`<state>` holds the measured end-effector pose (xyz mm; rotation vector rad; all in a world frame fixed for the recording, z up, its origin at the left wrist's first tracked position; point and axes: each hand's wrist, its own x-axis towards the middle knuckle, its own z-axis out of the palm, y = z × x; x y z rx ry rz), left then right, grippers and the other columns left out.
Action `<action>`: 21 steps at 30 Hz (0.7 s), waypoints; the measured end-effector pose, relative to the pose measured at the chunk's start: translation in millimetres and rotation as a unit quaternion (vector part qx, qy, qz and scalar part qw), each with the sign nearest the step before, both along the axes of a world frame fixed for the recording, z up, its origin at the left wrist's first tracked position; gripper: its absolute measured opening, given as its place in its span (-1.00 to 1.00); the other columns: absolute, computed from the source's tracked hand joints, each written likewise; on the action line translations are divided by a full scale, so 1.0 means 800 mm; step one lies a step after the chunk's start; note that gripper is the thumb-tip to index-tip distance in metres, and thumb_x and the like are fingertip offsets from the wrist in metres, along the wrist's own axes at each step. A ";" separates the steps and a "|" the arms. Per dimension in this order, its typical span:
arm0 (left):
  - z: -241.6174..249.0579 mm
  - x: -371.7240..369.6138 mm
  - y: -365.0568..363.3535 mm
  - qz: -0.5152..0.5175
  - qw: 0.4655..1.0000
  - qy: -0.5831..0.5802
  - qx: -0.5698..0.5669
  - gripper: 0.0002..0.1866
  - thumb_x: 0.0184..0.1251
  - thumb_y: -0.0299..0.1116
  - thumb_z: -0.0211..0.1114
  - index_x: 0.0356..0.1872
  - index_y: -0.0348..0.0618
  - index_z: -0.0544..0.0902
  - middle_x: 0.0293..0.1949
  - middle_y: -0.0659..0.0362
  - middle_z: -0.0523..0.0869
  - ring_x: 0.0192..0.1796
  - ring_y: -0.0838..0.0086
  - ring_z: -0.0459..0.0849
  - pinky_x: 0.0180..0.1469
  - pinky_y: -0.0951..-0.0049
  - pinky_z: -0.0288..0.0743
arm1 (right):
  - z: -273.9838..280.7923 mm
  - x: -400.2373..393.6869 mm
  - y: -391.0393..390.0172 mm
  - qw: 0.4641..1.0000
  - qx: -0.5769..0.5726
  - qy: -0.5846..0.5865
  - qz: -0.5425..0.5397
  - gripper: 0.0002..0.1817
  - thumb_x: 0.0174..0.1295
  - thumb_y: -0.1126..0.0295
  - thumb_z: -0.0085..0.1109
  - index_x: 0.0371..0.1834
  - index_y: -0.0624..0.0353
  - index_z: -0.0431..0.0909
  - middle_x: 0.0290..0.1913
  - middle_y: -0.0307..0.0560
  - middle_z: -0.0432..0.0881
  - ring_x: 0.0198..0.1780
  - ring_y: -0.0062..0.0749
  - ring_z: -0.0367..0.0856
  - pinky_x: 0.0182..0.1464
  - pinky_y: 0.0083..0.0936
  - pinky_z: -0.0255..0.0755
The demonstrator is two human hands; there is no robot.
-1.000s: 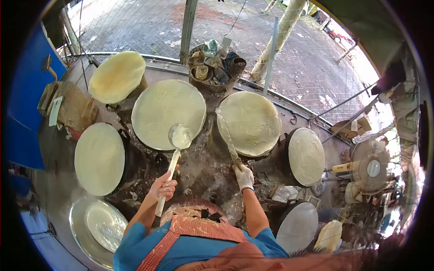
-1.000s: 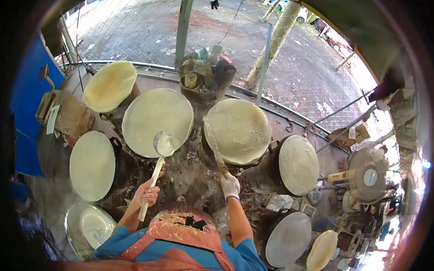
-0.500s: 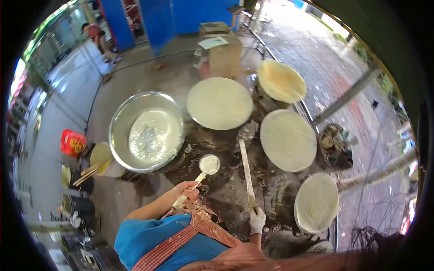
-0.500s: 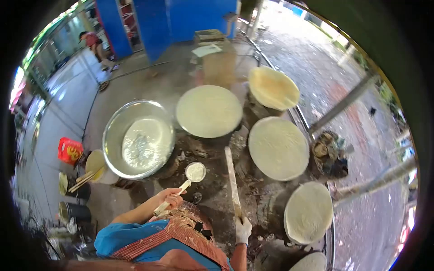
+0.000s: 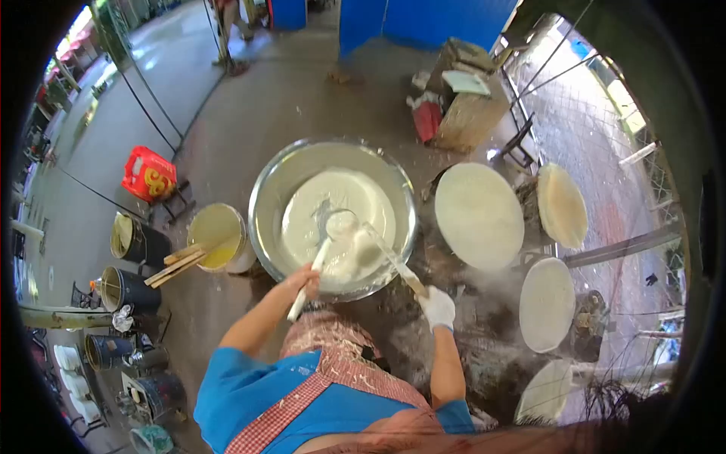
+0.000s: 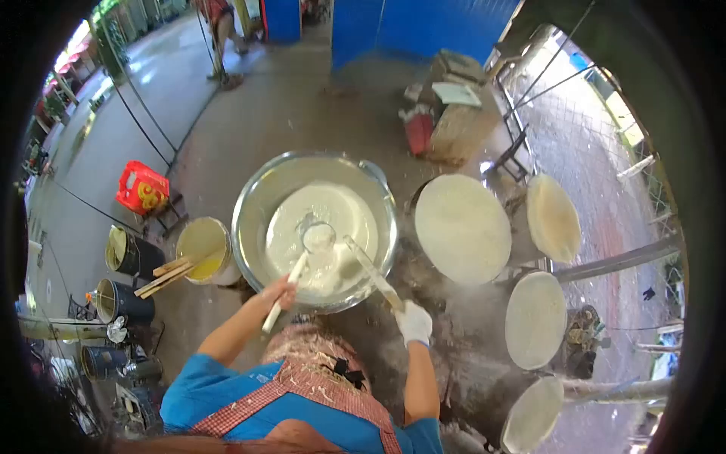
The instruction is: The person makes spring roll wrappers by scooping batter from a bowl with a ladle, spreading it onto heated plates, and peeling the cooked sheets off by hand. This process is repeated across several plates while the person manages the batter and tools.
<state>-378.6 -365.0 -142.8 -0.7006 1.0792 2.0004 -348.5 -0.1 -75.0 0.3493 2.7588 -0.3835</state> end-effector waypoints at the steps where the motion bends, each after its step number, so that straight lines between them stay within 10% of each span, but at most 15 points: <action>1: -0.060 -0.025 -0.018 -0.013 1.000 -0.006 0.018 -0.84 0.27 -0.38 0.07 -0.17 -0.03 0.34 -0.67 0.28 0.34 -0.73 0.56 0.32 -0.80 0.50 0.15 | -0.005 -0.013 -0.017 0.999 0.026 -0.016 0.028 -0.58 0.00 -0.01 0.15 -0.31 0.15 0.57 -0.35 0.11 0.63 -0.19 -0.05 0.61 -0.18 -0.18 0.44; 3: -0.266 -0.048 -0.039 -0.042 0.997 -0.002 -0.066 -0.82 0.25 -0.37 0.10 -0.19 -0.16 0.37 -0.69 0.22 0.37 -0.78 0.50 0.32 -0.80 0.40 0.20 | -0.014 -0.025 -0.060 0.993 0.077 -0.071 0.057 -0.59 0.02 0.00 0.14 -0.33 0.16 0.57 -0.36 0.11 0.63 -0.23 -0.05 0.62 -0.21 -0.17 0.45; 4: -0.403 -0.075 -0.063 -0.098 0.953 -0.055 -0.282 -0.61 0.22 -0.41 0.10 0.04 -0.16 0.21 -0.77 0.15 0.30 -0.83 0.38 0.30 -0.81 0.29 0.22 | -0.022 -0.039 -0.084 0.984 0.121 -0.094 0.088 -0.61 0.03 0.02 0.13 -0.36 0.16 0.57 -0.37 0.10 0.64 -0.27 -0.05 0.63 -0.23 -0.16 0.46; 7: -0.305 -0.064 -0.020 -0.016 0.962 -0.105 -0.252 -0.56 0.19 -0.49 0.09 0.07 -0.24 0.17 -0.68 0.06 0.39 -0.81 0.30 0.36 -0.82 0.27 0.23 | -0.016 -0.051 -0.133 0.975 0.093 -0.086 0.182 -0.61 0.05 0.02 0.11 -0.37 0.16 0.57 -0.40 0.08 0.64 -0.32 -0.06 0.63 -0.27 -0.16 0.46; 10: -0.159 -0.088 0.012 -0.021 0.969 -0.057 -0.241 -0.50 0.17 -0.52 0.08 0.13 -0.24 0.13 -0.62 0.01 0.45 -0.80 0.29 0.38 -0.83 0.27 0.25 | -0.014 -0.048 -0.118 0.999 0.021 -0.040 0.029 -0.64 0.07 0.02 0.10 -0.37 0.11 0.55 -0.40 0.10 0.62 -0.31 -0.03 0.61 -0.25 -0.18 0.45; 21: -0.198 -0.122 0.117 -0.124 0.944 0.004 -0.305 -0.55 0.15 -0.51 0.02 0.11 -0.05 0.25 -0.54 0.01 0.51 -0.76 0.32 0.41 -0.81 0.34 0.25 | -0.081 0.014 -0.139 0.989 -0.005 -0.095 -0.117 -0.48 0.05 -0.12 0.09 -0.37 0.20 0.56 -0.40 0.21 0.60 -0.26 0.14 0.56 -0.17 -0.11 0.39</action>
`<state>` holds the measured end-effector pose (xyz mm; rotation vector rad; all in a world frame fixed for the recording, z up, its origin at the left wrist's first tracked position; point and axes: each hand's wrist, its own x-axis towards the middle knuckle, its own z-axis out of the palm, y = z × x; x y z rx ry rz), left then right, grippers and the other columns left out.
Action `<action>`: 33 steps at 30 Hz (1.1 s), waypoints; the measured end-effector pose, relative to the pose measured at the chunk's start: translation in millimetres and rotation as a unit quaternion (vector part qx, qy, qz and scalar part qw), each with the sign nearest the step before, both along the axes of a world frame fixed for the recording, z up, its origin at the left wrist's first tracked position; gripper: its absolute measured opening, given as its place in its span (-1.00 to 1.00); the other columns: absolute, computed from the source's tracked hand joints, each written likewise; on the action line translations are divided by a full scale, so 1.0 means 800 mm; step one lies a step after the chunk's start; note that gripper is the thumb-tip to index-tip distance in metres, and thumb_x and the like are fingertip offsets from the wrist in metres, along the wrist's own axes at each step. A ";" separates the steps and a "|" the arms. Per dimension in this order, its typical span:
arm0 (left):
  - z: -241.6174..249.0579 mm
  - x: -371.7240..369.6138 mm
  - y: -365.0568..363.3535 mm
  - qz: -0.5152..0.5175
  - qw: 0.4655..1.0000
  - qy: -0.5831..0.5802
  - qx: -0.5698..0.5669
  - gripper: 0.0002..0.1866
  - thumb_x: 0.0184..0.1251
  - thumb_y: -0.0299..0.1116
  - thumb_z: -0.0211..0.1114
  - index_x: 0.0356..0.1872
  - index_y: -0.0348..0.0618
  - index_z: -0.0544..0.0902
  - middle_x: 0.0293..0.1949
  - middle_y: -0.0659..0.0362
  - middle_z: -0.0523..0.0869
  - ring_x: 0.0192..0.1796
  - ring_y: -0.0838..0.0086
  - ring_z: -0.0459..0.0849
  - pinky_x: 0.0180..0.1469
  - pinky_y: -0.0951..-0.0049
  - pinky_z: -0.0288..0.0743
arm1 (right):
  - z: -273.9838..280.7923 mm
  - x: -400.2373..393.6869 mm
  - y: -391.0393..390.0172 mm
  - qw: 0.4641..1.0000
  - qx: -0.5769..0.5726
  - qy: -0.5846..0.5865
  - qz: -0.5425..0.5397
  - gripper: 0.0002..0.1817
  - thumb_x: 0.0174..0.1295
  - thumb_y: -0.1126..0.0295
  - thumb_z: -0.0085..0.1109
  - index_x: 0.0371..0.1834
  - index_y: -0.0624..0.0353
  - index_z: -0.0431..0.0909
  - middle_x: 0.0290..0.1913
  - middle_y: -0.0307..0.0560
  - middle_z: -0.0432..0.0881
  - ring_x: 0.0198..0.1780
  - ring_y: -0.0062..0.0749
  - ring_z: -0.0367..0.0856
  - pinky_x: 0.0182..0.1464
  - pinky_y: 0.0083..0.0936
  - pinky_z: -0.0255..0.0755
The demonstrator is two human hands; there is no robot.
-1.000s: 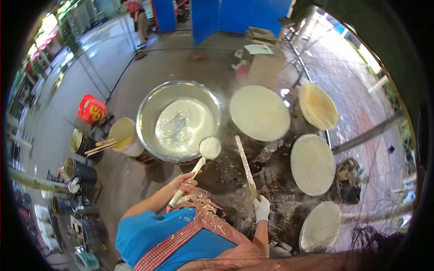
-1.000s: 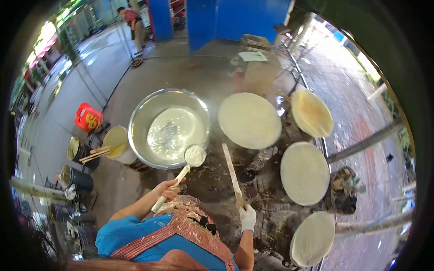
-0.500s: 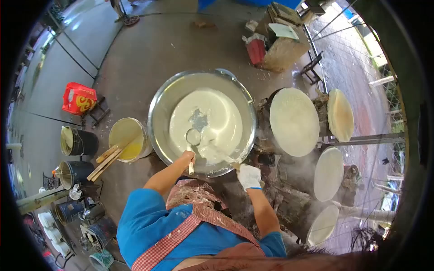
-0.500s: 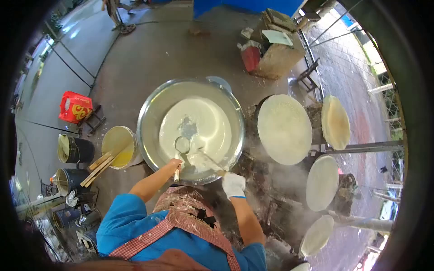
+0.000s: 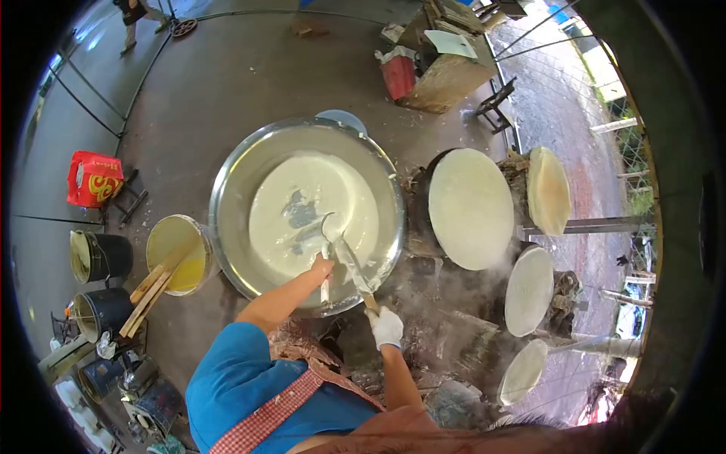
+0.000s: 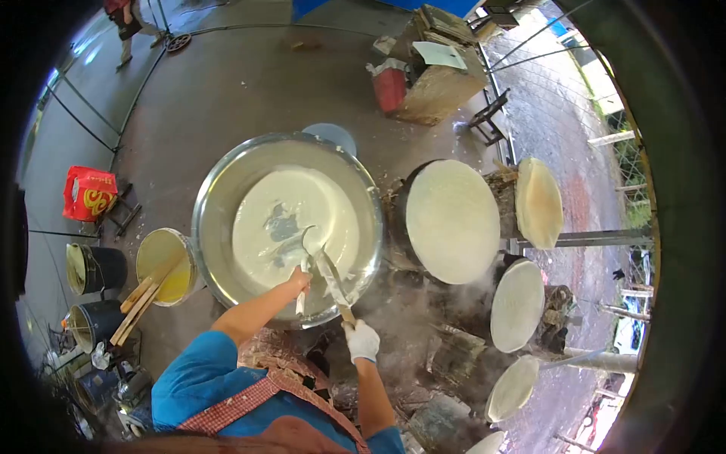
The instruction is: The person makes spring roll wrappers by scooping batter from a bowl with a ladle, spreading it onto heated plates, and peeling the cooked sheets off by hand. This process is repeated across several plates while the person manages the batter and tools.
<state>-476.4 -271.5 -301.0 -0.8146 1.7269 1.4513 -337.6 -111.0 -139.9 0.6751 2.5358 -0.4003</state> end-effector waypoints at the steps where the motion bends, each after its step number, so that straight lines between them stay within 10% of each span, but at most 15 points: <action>1: 0.015 -0.013 0.002 0.026 0.992 -0.073 0.095 -0.64 0.18 -0.50 0.03 0.02 -0.06 0.28 -0.57 0.07 0.46 -0.78 0.39 0.35 -0.81 0.40 0.22 | 0.001 0.007 -0.001 1.000 -0.012 0.005 -0.016 -0.48 0.06 -0.12 0.08 -0.36 0.20 0.56 -0.40 0.22 0.60 -0.26 0.14 0.56 -0.17 -0.10 0.39; 3: 0.025 -0.011 -0.005 0.127 0.909 -0.228 0.324 -0.81 0.24 -0.47 0.07 -0.18 -0.01 0.30 -0.66 0.21 0.26 -0.80 0.60 0.15 -0.82 0.58 0.09 | 0.013 0.037 0.001 0.999 -0.029 0.012 -0.036 -0.48 0.06 -0.12 0.08 -0.34 0.19 0.56 -0.39 0.23 0.60 -0.26 0.14 0.57 -0.17 -0.10 0.40; 7: 0.199 -0.003 -0.036 0.121 0.892 -0.200 0.388 -0.74 0.29 -0.42 0.05 -0.09 0.13 0.24 -0.66 0.30 0.19 -0.81 0.68 0.09 -0.86 0.65 -0.05 | 0.059 0.074 0.001 0.994 -0.033 0.088 -0.060 -0.52 0.08 -0.08 0.10 -0.29 0.17 0.56 -0.39 0.24 0.60 -0.26 0.13 0.58 -0.20 -0.09 0.40; 14: 0.527 0.034 -0.073 -0.037 0.933 0.127 0.335 -0.62 0.34 -0.35 0.02 0.14 0.21 0.22 -0.65 0.38 0.13 -0.72 0.77 0.05 -0.78 0.74 -0.12 | 0.175 0.034 0.048 0.910 -0.043 0.412 -0.005 -0.63 0.07 0.11 0.24 -0.18 0.15 0.57 -0.34 0.09 0.65 -0.28 -0.04 0.63 -0.23 -0.27 0.45; 20: 0.673 0.004 -0.107 -0.151 0.893 0.332 0.264 -0.45 0.35 -0.34 0.04 0.30 0.30 0.09 -0.68 0.39 0.16 -0.74 0.75 0.09 -0.77 0.69 -0.10 | 0.290 -0.034 0.091 0.811 -0.054 0.580 -0.046 -0.55 -0.06 0.04 0.32 -0.20 0.14 0.61 -0.35 0.05 0.65 -0.35 -0.07 0.62 -0.28 -0.29 0.47; 26: 0.632 -0.046 -0.122 -0.170 0.860 0.441 0.192 -0.34 0.35 -0.33 0.06 0.37 0.32 -0.06 -0.73 0.37 0.18 -0.79 0.71 0.08 -0.79 0.65 -0.07 | 0.257 -0.045 0.062 0.721 -0.368 0.581 -0.084 -0.73 0.11 0.42 0.21 -0.14 0.31 0.53 -0.46 -0.17 0.58 -0.48 -0.66 0.44 -0.43 -0.67 0.35; 29: 0.515 -0.035 -0.127 -0.164 0.928 0.195 0.273 -0.52 0.35 -0.34 0.07 0.22 0.23 0.14 -0.74 0.37 0.16 -0.80 0.71 0.10 -0.81 0.66 -0.08 | 0.177 -0.007 0.036 0.786 -0.462 0.362 -0.195 -0.72 0.13 0.42 0.19 -0.11 0.30 0.54 -0.48 -0.34 0.51 -0.53 -0.77 0.31 -0.52 -0.72 0.19; 31: 0.442 -0.053 -0.126 -0.161 0.930 0.087 0.319 -0.61 0.35 -0.35 0.06 0.14 0.20 0.21 -0.73 0.37 0.16 -0.79 0.71 0.11 -0.81 0.67 -0.08 | 0.110 0.025 0.035 0.882 -0.289 0.349 -0.129 -0.65 0.06 0.19 0.24 -0.16 0.18 0.60 -0.41 -0.12 0.63 -0.45 -0.42 0.55 -0.39 -0.52 0.38; 33: 0.401 -0.051 -0.123 0.145 0.848 -0.310 0.404 -0.73 0.35 -0.37 0.04 0.01 0.19 0.25 -0.71 0.38 0.15 -0.79 0.73 0.09 -0.83 0.70 -0.11 | 0.110 0.059 0.027 0.938 -0.178 0.281 -0.100 -0.58 -0.01 0.04 0.26 -0.18 0.09 0.62 -0.30 0.01 0.65 -0.30 -0.20 0.62 -0.23 -0.41 0.43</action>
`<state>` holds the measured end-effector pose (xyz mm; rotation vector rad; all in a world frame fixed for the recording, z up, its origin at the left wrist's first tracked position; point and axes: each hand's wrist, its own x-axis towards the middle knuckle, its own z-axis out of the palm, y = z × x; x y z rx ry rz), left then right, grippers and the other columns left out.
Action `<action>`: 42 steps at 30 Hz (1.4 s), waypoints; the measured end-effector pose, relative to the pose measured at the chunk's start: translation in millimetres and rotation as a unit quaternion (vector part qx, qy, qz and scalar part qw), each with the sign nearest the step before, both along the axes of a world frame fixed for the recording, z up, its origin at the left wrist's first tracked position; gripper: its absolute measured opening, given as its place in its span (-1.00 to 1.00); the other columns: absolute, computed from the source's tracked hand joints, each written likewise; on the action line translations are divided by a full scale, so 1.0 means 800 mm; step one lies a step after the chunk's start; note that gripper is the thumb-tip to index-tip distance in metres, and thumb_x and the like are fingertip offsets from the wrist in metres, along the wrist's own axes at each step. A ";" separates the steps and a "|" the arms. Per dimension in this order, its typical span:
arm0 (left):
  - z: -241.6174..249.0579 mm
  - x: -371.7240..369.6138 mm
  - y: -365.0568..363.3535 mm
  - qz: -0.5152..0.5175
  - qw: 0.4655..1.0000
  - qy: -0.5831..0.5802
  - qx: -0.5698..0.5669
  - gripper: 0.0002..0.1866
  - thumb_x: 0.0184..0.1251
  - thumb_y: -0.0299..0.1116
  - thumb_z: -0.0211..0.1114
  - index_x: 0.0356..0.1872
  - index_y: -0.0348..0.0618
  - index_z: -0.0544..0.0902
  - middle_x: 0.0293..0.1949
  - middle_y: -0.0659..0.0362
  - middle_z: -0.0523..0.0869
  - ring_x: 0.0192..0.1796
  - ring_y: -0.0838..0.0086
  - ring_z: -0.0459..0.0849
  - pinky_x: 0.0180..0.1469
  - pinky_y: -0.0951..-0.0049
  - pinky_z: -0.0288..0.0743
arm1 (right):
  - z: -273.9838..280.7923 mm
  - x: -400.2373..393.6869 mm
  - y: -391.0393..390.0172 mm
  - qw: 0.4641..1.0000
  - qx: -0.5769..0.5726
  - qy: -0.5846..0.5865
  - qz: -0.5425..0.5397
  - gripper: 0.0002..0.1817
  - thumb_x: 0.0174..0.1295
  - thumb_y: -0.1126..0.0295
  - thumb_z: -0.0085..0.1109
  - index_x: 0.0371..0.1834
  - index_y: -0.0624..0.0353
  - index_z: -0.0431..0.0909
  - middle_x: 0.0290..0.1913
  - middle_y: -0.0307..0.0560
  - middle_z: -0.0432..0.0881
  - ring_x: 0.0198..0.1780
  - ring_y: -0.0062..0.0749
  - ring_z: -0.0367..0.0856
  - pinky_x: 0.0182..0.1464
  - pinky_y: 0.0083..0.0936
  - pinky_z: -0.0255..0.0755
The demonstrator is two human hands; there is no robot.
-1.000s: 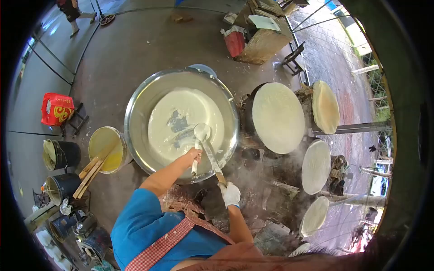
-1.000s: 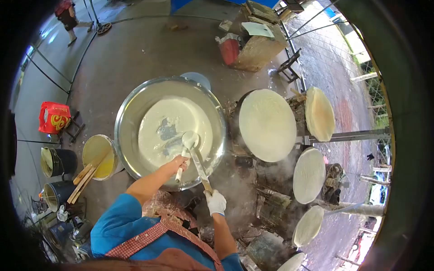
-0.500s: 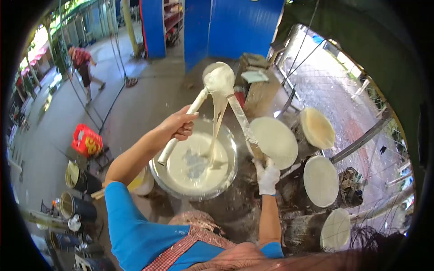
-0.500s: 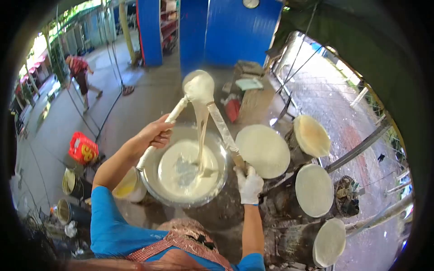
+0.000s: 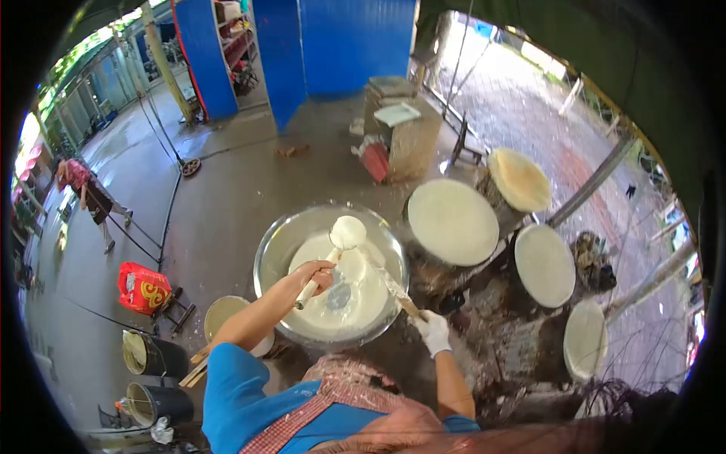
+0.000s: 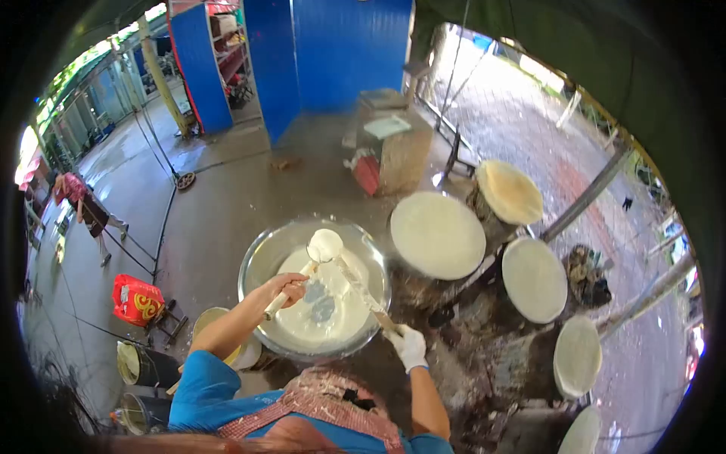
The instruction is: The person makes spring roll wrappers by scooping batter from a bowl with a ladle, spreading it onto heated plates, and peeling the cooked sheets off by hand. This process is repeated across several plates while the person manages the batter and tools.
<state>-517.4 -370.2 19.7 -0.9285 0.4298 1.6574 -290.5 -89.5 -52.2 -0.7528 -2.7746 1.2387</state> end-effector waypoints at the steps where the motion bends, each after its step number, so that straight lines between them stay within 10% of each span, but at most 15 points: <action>1: -0.003 0.007 -0.009 -0.010 1.000 -0.010 -0.007 -0.73 0.35 -0.37 0.04 0.01 0.19 0.25 -0.71 0.38 0.15 -0.79 0.73 0.09 -0.83 0.70 -0.11 | 0.021 0.009 0.000 0.999 -0.011 -0.051 -0.001 -0.55 -0.03 -0.02 0.25 -0.17 0.04 0.62 -0.24 0.06 0.63 -0.20 -0.12 0.63 -0.15 -0.37 0.43; 7: 0.013 0.031 -0.029 -0.099 0.880 0.465 0.020 -0.70 0.38 -0.39 -0.06 0.08 0.22 0.24 -0.70 0.35 0.17 -0.78 0.73 0.06 -0.84 0.77 -0.13 | 0.016 0.028 -0.003 0.994 -0.025 0.101 -0.026 -0.51 -0.02 0.05 0.28 -0.06 0.09 0.56 -0.25 0.00 0.67 -0.25 -0.27 0.65 -0.22 -0.46 0.44; 10: -0.008 0.012 -0.001 -0.100 0.963 0.250 -0.014 -0.65 0.36 -0.40 -0.05 0.13 0.17 0.22 -0.70 0.34 0.17 -0.79 0.73 0.06 -0.84 0.74 -0.14 | 0.017 0.037 -0.025 0.976 -0.176 -0.104 -0.075 -0.52 -0.01 0.05 0.27 -0.07 0.09 0.57 -0.27 0.01 0.66 -0.25 -0.27 0.65 -0.22 -0.47 0.44; 13: -0.010 0.010 0.033 -0.102 0.994 -0.008 -0.024 -0.75 0.35 -0.42 0.00 0.01 0.10 0.32 -0.69 0.34 0.17 -0.76 0.76 0.08 -0.83 0.79 -0.16 | 0.018 0.090 -0.029 0.993 0.001 -0.082 -0.083 -0.59 -0.01 0.04 0.26 -0.18 0.07 0.62 -0.32 0.01 0.65 -0.28 -0.23 0.65 -0.26 -0.47 0.45; 16: 0.076 0.057 0.077 -0.293 0.815 0.501 -0.016 -0.51 0.31 -0.44 0.03 0.21 0.13 0.12 -0.73 0.36 0.16 -0.80 0.70 0.08 -0.82 0.66 -0.11 | 0.035 0.157 -0.016 0.983 -0.018 -0.023 -0.179 -0.60 -0.02 0.05 0.28 -0.20 0.07 0.63 -0.32 0.03 0.64 -0.27 -0.19 0.64 -0.24 -0.45 0.45; 20: 0.073 0.126 0.186 -0.383 0.724 0.571 0.055 -0.50 0.30 -0.44 0.06 0.19 0.20 0.12 -0.73 0.36 0.17 -0.80 0.71 0.09 -0.81 0.65 -0.09 | 0.058 0.244 0.002 0.963 -0.041 0.060 -0.260 -0.59 0.05 0.06 0.22 -0.17 0.12 0.60 -0.31 0.06 0.63 -0.25 -0.14 0.63 -0.21 -0.41 0.45; 23: 0.005 0.170 0.285 -0.460 0.826 0.310 0.104 -0.85 0.31 -0.40 0.08 -0.24 0.05 0.28 -0.76 0.36 0.16 -0.80 0.70 0.13 -0.83 0.68 -0.01 | 0.031 0.335 0.001 0.941 -0.094 0.019 -0.324 -0.60 0.09 0.03 0.14 -0.18 0.10 0.60 -0.31 0.10 0.61 -0.24 -0.13 0.61 -0.22 -0.38 0.43; 25: -0.044 0.224 0.342 -0.437 0.896 0.017 0.083 -0.65 0.32 -0.36 0.06 -0.66 0.01 0.18 -0.76 0.35 0.16 -0.80 0.68 0.15 -0.85 0.65 0.03 | -0.036 0.424 -0.024 0.911 -0.125 0.017 -0.392 -0.61 0.10 0.01 0.11 -0.22 0.09 0.59 -0.36 0.08 0.60 -0.27 -0.14 0.60 -0.27 -0.37 0.43; 29: -0.068 0.391 0.439 -0.537 0.826 -0.169 0.040 -0.59 0.38 -0.24 -0.02 -0.70 -0.09 0.19 -0.78 0.32 0.19 -0.80 0.66 0.14 -0.83 0.62 0.06 | -0.080 0.578 -0.129 0.902 0.140 -0.045 -0.407 -0.64 0.14 0.01 0.04 -0.26 0.07 0.57 -0.40 0.05 0.60 -0.29 -0.07 0.58 -0.26 -0.28 0.43; 32: -0.082 0.542 0.509 -0.663 0.721 -0.191 0.059 -0.58 0.37 -0.23 0.00 -0.72 -0.06 0.18 -0.81 0.35 0.17 -0.82 0.67 0.11 -0.83 0.63 0.02 | -0.033 0.631 -0.206 0.701 -0.049 -0.043 -0.710 -0.71 0.04 0.10 0.20 -0.26 0.02 0.63 -0.37 0.00 0.63 -0.34 -0.16 0.61 -0.26 -0.36 0.48; 34: -0.089 0.648 0.554 -0.750 0.614 -0.230 0.089 -0.63 0.37 -0.28 0.00 -0.67 -0.05 0.21 -0.83 0.38 0.11 -0.83 0.68 0.09 -0.85 0.64 -0.01 | 0.004 0.653 -0.244 0.610 0.030 -0.091 -0.787 -0.65 0.06 0.07 0.19 -0.24 0.09 0.63 -0.36 0.07 0.63 -0.28 -0.15 0.63 -0.23 -0.34 0.47; 36: -0.043 0.758 0.563 -0.813 0.532 0.014 0.234 -0.93 0.36 -0.38 0.00 -0.32 0.00 0.29 -0.80 0.37 0.10 -0.82 0.70 0.10 -0.86 0.67 -0.03 | 0.008 0.679 -0.272 0.502 0.041 -0.094 -0.858 -0.62 0.02 0.06 0.22 -0.21 0.08 0.62 -0.36 0.10 0.63 -0.29 -0.06 0.62 -0.25 -0.32 0.46; 37: -0.019 0.805 0.561 -0.821 0.481 0.130 0.278 -0.68 0.41 -0.42 -0.08 0.10 0.23 0.19 -0.74 0.35 0.13 -0.81 0.70 0.09 -0.85 0.66 -0.04 | 0.010 0.683 -0.279 0.440 0.031 -0.085 -0.894 -0.62 0.03 0.07 0.21 -0.22 0.11 0.62 -0.37 0.12 0.63 -0.30 -0.03 0.61 -0.26 -0.30 0.45; 39: -0.026 0.899 0.573 -0.850 0.347 0.195 0.344 -0.64 0.36 -0.46 -0.03 0.08 0.21 0.17 -0.72 0.33 0.14 -0.79 0.68 0.10 -0.82 0.64 -0.03 | 0.021 0.688 -0.266 0.325 0.015 -0.035 -0.945 -0.59 0.05 0.07 0.20 -0.18 0.16 0.59 -0.36 0.18 0.61 -0.28 0.03 0.60 -0.26 -0.26 0.42; 42: -0.036 1.007 0.559 -0.833 0.242 0.281 0.410 -0.64 0.28 -0.47 0.02 0.03 0.14 0.20 -0.69 0.29 0.19 -0.77 0.64 0.14 -0.79 0.57 0.05 | 0.050 0.684 -0.227 0.324 0.075 -0.075 -0.940 -0.58 0.11 0.14 0.12 0.04 0.01 0.47 -0.37 0.18 0.59 -0.30 0.00 0.60 -0.25 -0.24 0.42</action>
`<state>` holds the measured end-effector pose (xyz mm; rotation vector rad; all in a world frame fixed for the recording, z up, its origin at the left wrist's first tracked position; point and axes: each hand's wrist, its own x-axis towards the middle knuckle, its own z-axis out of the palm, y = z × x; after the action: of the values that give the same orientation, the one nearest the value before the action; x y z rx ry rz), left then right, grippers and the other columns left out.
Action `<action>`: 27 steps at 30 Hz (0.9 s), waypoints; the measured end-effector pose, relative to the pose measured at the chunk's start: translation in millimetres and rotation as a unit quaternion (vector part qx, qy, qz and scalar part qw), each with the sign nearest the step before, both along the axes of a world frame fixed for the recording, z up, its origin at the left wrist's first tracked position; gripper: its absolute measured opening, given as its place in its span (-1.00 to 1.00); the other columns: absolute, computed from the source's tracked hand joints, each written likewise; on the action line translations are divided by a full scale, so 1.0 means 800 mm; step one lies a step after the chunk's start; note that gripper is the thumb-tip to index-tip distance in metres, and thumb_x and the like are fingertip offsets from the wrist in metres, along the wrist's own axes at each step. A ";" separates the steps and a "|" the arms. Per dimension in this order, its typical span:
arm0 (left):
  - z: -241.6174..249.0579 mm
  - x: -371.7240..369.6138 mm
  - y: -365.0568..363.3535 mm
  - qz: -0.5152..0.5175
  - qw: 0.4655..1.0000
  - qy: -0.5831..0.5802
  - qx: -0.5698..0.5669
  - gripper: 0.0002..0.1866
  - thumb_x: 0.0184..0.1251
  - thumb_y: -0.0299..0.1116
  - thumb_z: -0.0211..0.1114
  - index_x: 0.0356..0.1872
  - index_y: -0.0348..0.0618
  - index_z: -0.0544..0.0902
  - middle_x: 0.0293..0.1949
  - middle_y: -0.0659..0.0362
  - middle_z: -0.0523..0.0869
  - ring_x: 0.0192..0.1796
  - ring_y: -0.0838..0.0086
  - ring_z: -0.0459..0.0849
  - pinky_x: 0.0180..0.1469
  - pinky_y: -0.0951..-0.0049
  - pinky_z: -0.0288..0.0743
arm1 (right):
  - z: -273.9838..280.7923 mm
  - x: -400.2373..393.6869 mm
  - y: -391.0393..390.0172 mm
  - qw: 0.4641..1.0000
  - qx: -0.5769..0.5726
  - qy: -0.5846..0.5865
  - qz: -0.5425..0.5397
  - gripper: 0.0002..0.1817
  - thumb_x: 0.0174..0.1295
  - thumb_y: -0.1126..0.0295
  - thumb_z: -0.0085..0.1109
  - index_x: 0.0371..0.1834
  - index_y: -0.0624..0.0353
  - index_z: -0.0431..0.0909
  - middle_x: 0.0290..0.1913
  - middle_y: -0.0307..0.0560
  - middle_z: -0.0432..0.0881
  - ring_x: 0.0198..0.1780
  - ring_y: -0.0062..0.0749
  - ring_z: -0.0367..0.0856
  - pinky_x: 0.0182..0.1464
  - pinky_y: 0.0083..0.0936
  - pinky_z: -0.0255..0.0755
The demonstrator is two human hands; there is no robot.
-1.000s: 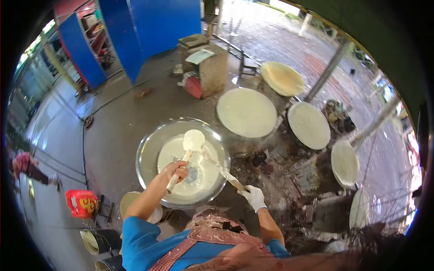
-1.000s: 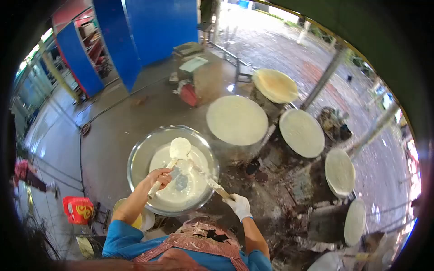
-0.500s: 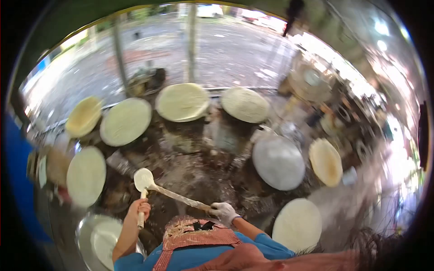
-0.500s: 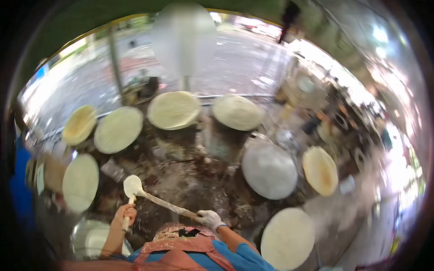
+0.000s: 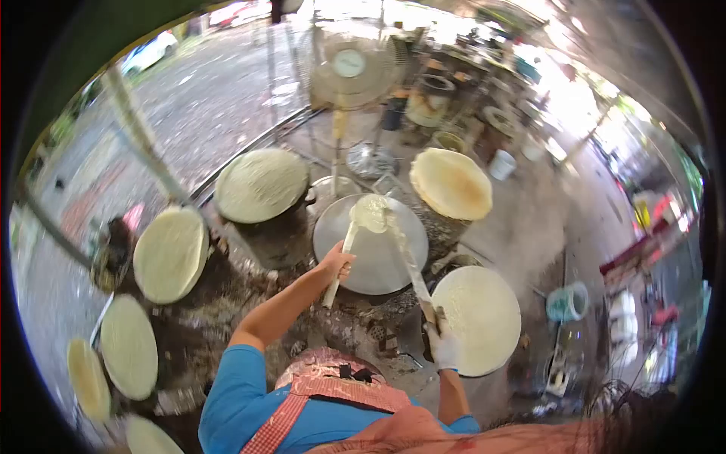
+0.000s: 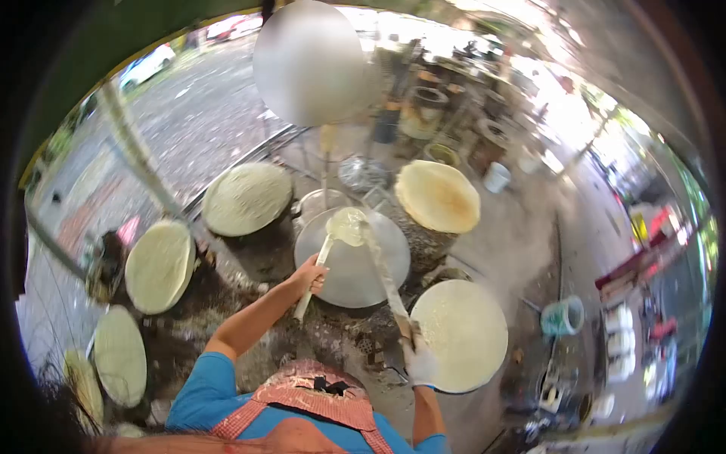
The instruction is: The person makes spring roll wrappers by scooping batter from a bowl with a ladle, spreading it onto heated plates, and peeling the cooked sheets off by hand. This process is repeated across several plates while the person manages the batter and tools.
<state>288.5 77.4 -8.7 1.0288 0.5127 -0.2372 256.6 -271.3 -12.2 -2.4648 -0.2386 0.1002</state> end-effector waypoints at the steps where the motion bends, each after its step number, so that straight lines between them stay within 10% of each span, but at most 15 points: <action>1: -0.006 0.033 -0.005 -0.003 0.998 -0.004 0.060 -0.64 0.24 -0.48 0.04 0.01 0.13 0.23 -0.67 0.27 0.21 -0.77 0.62 0.15 -0.78 0.54 0.07 | 0.007 -0.001 0.018 0.999 -0.013 -0.036 0.016 -0.54 0.14 0.17 0.08 0.16 -0.07 0.41 -0.38 0.19 0.58 -0.31 -0.02 0.60 -0.24 -0.23 0.42; 5: -0.127 0.141 -0.013 -0.061 0.992 -0.031 0.110 -0.37 0.10 -0.48 0.10 0.26 0.14 0.19 -0.61 0.15 0.39 -0.65 0.43 0.41 -0.65 0.35 0.31 | -0.045 0.030 0.096 0.992 -0.098 -0.071 -0.029 -0.68 0.12 0.16 0.10 -0.07 -0.04 0.55 -0.41 0.24 0.56 -0.31 0.12 0.54 -0.26 -0.14 0.40; 7: -0.230 0.201 0.015 -0.031 0.878 -0.081 0.470 -0.25 0.07 -0.42 0.12 0.34 0.26 0.10 -0.48 0.01 0.55 -0.39 0.19 0.63 -0.37 0.22 0.49 | -0.072 0.048 0.099 0.978 -0.197 -0.050 -0.053 -0.70 0.12 0.11 0.06 -0.09 -0.14 0.55 -0.47 0.17 0.57 -0.33 0.07 0.58 -0.29 -0.13 0.43; 9: -0.147 0.167 0.031 -0.067 0.801 -0.073 0.590 -0.24 0.06 -0.40 0.12 0.35 0.30 0.09 -0.40 -0.04 0.58 -0.27 0.12 0.63 -0.25 0.19 0.48 | -0.091 0.056 0.078 0.980 -0.177 -0.033 -0.083 -0.68 0.08 0.16 0.14 -0.08 -0.10 0.58 -0.50 0.10 0.60 -0.37 -0.08 0.62 -0.31 -0.19 0.45; 11: -0.109 0.147 0.047 -0.089 0.713 -0.055 0.693 -0.23 0.06 -0.39 0.12 0.36 0.34 0.07 -0.31 -0.08 0.61 -0.15 0.06 0.63 -0.13 0.16 0.48 | -0.097 0.051 0.056 0.976 0.185 0.017 -0.114 -0.64 0.04 0.25 0.24 -0.06 0.05 0.58 -0.48 -0.03 0.64 -0.42 -0.28 0.62 -0.30 -0.33 0.47; 13: -0.112 0.151 0.054 -0.087 0.680 -0.114 0.719 -0.22 0.08 -0.39 0.12 0.36 0.39 0.05 -0.27 -0.09 0.62 -0.20 0.05 0.63 -0.13 0.12 0.48 | -0.037 0.040 0.123 0.754 0.535 0.193 -0.330 -0.65 -0.01 0.39 0.31 -0.11 0.21 0.60 -0.40 -0.12 0.67 -0.34 -0.42 0.56 -0.16 -0.60 0.38; 16: -0.088 0.178 0.046 -0.073 0.730 -0.118 0.669 -0.21 0.10 -0.42 0.09 0.37 0.42 0.00 -0.20 -0.09 0.61 -0.20 0.03 0.62 -0.13 0.13 0.48 | -0.126 0.098 0.171 0.964 0.207 0.024 -0.163 -0.70 0.02 0.22 0.27 -0.21 0.14 0.64 -0.52 -0.03 0.64 -0.51 -0.32 0.57 -0.34 -0.34 0.44; 17: -0.069 0.190 0.046 -0.073 0.727 -0.116 0.673 -0.21 0.10 -0.42 0.09 0.37 0.42 0.00 -0.20 -0.09 0.61 -0.20 0.03 0.62 -0.13 0.13 0.48 | -0.123 0.100 0.170 0.963 0.213 0.026 -0.162 -0.70 0.02 0.22 0.27 -0.21 0.14 0.64 -0.52 -0.03 0.64 -0.51 -0.32 0.57 -0.34 -0.34 0.44; 19: 0.002 0.198 0.051 0.031 0.821 -0.164 0.546 -0.21 0.10 -0.48 0.05 0.37 0.42 0.01 -0.15 -0.08 0.61 -0.21 0.01 0.61 -0.16 0.22 0.48 | -0.108 0.112 0.149 0.978 -0.154 -0.064 -0.126 -0.74 0.08 0.16 0.18 -0.29 0.09 0.65 -0.49 0.07 0.63 -0.51 -0.08 0.59 -0.40 -0.20 0.42; 23: 0.017 0.170 0.116 0.054 0.754 -0.365 0.544 -0.21 0.05 -0.55 0.05 0.37 0.22 0.08 -0.03 -0.11 0.58 -0.13 0.05 0.61 -0.08 0.31 0.43 | -0.088 0.120 0.188 0.921 0.325 0.029 -0.215 -0.75 0.08 0.20 0.16 -0.26 0.08 0.64 -0.36 0.25 0.60 -0.31 0.03 0.59 -0.23 -0.26 0.44; 24: -0.001 0.151 0.127 0.069 0.699 -0.432 0.566 -0.22 0.03 -0.57 0.06 0.37 0.15 0.11 -0.01 -0.13 0.57 -0.10 0.09 0.61 -0.06 0.34 0.42 | -0.110 0.135 0.224 0.932 0.309 0.006 -0.190 -0.73 0.07 0.17 0.15 -0.26 0.08 0.63 -0.33 0.26 0.59 -0.27 0.04 0.59 -0.19 -0.25 0.43; 27: -0.095 0.051 0.156 -0.072 0.854 -0.217 0.467 -0.23 0.01 -0.56 0.11 0.35 0.06 0.16 0.03 -0.14 0.55 0.02 0.18 0.59 -0.01 0.40 0.39 | -0.098 0.170 0.253 0.992 -0.018 -0.057 -0.108 -0.64 0.06 0.06 0.12 -0.27 0.11 0.62 -0.29 0.17 0.60 -0.24 0.06 0.58 -0.15 -0.21 0.41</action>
<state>329.1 201.8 -84.5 2.0198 0.1030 0.1493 392.8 -68.5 -90.6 -2.5181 -0.0176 -0.1293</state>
